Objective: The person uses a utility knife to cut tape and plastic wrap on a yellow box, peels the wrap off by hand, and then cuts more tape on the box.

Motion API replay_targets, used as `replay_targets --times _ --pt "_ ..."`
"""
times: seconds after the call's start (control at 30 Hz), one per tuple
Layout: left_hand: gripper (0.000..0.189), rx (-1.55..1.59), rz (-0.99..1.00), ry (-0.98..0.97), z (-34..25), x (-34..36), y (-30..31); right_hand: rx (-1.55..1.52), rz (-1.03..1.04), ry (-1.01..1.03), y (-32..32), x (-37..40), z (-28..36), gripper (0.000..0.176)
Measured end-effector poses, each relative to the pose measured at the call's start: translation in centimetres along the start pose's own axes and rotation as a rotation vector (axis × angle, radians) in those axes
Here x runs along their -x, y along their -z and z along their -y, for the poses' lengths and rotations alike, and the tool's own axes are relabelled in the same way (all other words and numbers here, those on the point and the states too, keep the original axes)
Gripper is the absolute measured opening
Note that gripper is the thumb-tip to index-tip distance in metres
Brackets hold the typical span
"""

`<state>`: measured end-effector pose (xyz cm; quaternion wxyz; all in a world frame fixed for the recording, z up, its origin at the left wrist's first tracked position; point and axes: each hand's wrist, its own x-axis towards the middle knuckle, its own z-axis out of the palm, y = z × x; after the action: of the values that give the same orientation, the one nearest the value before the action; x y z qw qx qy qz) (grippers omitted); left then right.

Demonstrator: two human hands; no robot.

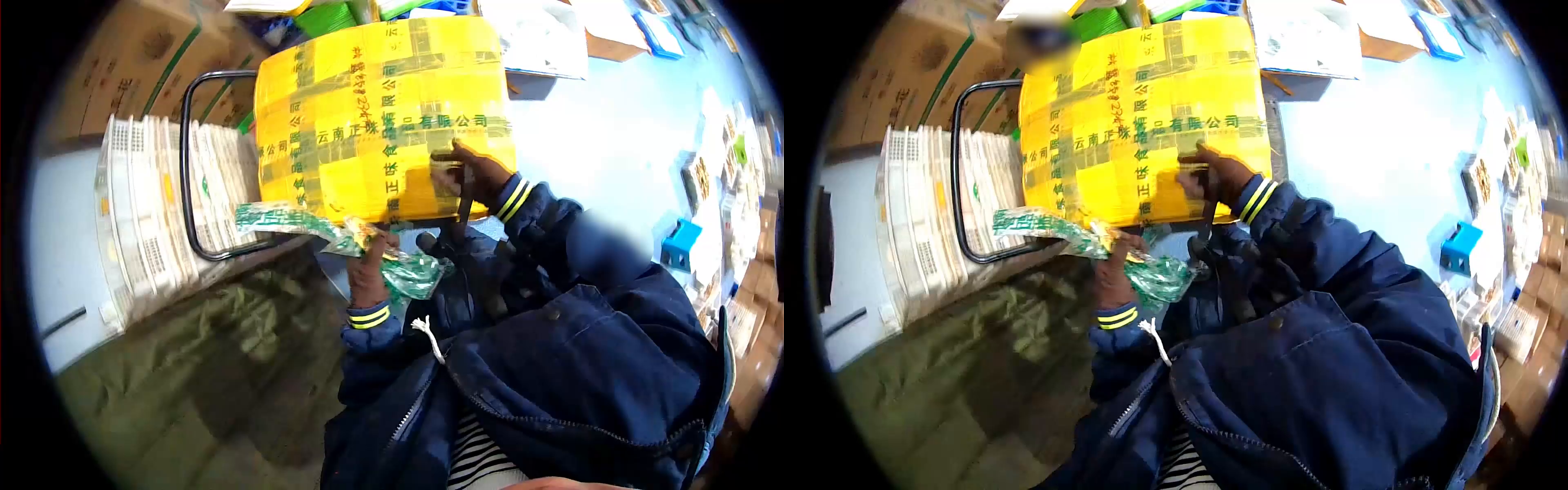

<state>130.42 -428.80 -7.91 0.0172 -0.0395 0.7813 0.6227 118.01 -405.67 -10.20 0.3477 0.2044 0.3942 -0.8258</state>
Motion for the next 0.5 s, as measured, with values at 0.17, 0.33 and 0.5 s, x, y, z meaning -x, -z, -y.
replay_targets --times 0.17,0.33,0.5 --pt "0.037 -0.273 0.272 -0.307 -0.5 -2.8 -2.9 -0.066 0.189 -0.118 1.9 6.5 -3.5 0.059" --pt "0.028 0.115 0.072 0.162 1.0 -6.9 -3.6 -0.377 0.167 -0.173 8.4 8.9 -9.8 0.056" --pt "0.027 0.388 -0.401 0.575 -0.6 -11.9 -9.1 0.085 0.180 -0.180 11.2 11.7 -1.3 0.055"
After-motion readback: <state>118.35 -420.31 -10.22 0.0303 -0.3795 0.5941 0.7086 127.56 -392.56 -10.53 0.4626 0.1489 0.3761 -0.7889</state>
